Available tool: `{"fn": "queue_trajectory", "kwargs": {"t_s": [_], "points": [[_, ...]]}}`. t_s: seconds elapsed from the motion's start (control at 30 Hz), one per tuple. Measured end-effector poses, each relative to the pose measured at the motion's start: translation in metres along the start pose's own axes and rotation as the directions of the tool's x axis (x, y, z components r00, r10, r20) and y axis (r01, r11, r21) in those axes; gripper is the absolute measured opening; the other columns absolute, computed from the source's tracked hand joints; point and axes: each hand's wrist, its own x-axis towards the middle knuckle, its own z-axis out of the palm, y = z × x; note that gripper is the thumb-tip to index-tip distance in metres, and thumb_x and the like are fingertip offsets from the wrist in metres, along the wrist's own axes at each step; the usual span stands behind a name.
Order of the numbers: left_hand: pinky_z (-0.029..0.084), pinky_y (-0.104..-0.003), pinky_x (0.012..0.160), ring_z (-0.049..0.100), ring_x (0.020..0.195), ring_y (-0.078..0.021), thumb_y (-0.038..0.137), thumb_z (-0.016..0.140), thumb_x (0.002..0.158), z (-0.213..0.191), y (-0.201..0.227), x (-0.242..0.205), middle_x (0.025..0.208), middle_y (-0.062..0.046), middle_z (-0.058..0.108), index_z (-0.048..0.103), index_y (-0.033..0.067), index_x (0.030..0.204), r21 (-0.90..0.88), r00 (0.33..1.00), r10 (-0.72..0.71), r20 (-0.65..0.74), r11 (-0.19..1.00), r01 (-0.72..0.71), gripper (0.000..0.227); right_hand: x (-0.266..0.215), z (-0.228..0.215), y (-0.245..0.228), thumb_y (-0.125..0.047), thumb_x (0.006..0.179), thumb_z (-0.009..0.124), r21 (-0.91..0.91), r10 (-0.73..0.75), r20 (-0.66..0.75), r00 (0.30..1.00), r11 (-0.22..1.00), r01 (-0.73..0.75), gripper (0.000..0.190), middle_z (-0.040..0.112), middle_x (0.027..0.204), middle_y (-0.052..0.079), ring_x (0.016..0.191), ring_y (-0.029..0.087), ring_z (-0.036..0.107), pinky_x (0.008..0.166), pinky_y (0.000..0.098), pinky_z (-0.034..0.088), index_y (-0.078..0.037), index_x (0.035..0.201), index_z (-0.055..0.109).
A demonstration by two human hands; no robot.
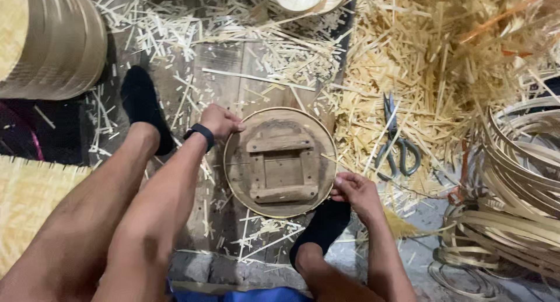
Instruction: The person manufactures bamboo steamer baskets by trimming bamboo strips with scissors, fitting a bamboo rim over a woven base, and securing the rim onto a wooden mold to shape the basket.
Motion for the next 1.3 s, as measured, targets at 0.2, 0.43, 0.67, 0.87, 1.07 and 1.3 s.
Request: {"fn": "queue_trajectory", "kwargs": {"t_s": [0.2, 0.43, 0.67, 0.87, 1.07, 1.3], "points": [[0.059, -0.034, 0.078, 0.076, 0.085, -0.0211, 0.028, 0.08, 0.082, 0.042, -0.024, -0.037, 0.096, -0.012, 0.08, 0.081, 0.0087, 0.102, -0.156, 0.942, 0.097, -0.321, 0.976, -0.154, 0.028, 0.003, 0.008, 0.023, -0.005, 0.09, 0.07, -0.158, -0.008, -0.079, 0.997, 0.987, -0.005, 0.022, 0.076, 0.09, 0.014, 0.075, 0.022, 0.074, 0.068, 0.0308, 0.062, 0.006, 0.109, 0.069], [0.063, -0.038, 0.064, 0.074, 0.076, -0.0209, 0.032, 0.089, 0.075, 0.112, -0.084, -0.142, 0.091, -0.008, 0.078, 0.078, 0.0005, 0.105, -0.869, 0.908, -0.419, 0.006, 0.447, 0.213, 0.045, 0.013, 0.011, 0.036, -0.003, 0.09, 0.073, -0.11, -0.125, -0.167, 0.978, 0.988, 0.107, 0.021, 0.072, 0.093, 0.018, 0.076, 0.023, 0.07, 0.068, 0.0342, 0.062, 0.01, 0.107, 0.07], [0.053, -0.031, 0.057, 0.063, 0.064, -0.015, 0.031, 0.092, 0.084, 0.119, -0.046, -0.126, 0.086, -0.013, 0.078, 0.083, -0.0021, 0.095, -0.824, 0.838, -0.487, -0.245, 0.561, 0.085, 0.036, 0.018, 0.017, 0.01, 0.001, 0.087, 0.068, 0.14, -0.102, -0.047, 0.994, 0.984, 0.108, 0.025, 0.073, 0.096, 0.016, 0.079, 0.026, 0.074, 0.077, 0.0416, 0.062, 0.008, 0.11, 0.063], [0.065, -0.038, 0.052, 0.068, 0.061, -0.0223, -0.007, 0.079, 0.077, 0.149, -0.036, -0.171, 0.072, -0.005, 0.061, 0.059, 0.0018, 0.081, -0.934, 0.882, -0.452, 0.137, 0.238, 0.267, 0.023, 0.044, 0.013, 0.041, -0.003, 0.095, 0.064, 0.14, -0.029, -0.064, 0.998, 0.99, 0.037, 0.016, 0.069, 0.089, 0.015, 0.081, 0.026, 0.072, 0.079, 0.0425, 0.064, 0.008, 0.104, 0.057], [0.063, -0.039, 0.053, 0.071, 0.065, -0.0261, -0.006, 0.082, 0.079, 0.147, -0.038, -0.178, 0.076, -0.015, 0.066, 0.057, -0.0016, 0.082, -0.898, 0.879, -0.464, 0.11, 0.332, 0.287, 0.025, 0.051, 0.014, 0.06, -0.008, 0.099, 0.069, 0.027, -0.164, -0.133, 0.977, 0.985, 0.169, 0.022, 0.065, 0.091, 0.016, 0.075, 0.026, 0.065, 0.07, 0.0385, 0.059, 0.007, 0.108, 0.056], [0.057, -0.037, 0.086, 0.067, 0.105, -0.0211, 0.01, 0.083, 0.078, 0.069, -0.012, -0.143, 0.116, -0.006, 0.065, 0.058, 0.006, 0.129, -0.891, 0.889, -0.454, -0.061, 0.426, 0.156, 0.057, -0.028, 0.07, -0.037, -0.02, 0.093, 0.075, -0.65, -0.644, -0.083, 0.761, 0.614, 0.449, 0.051, 0.067, 0.106, 0.022, 0.095, 0.028, 0.068, 0.084, 0.0379, 0.057, 0.013, 0.127, 0.057]]}}
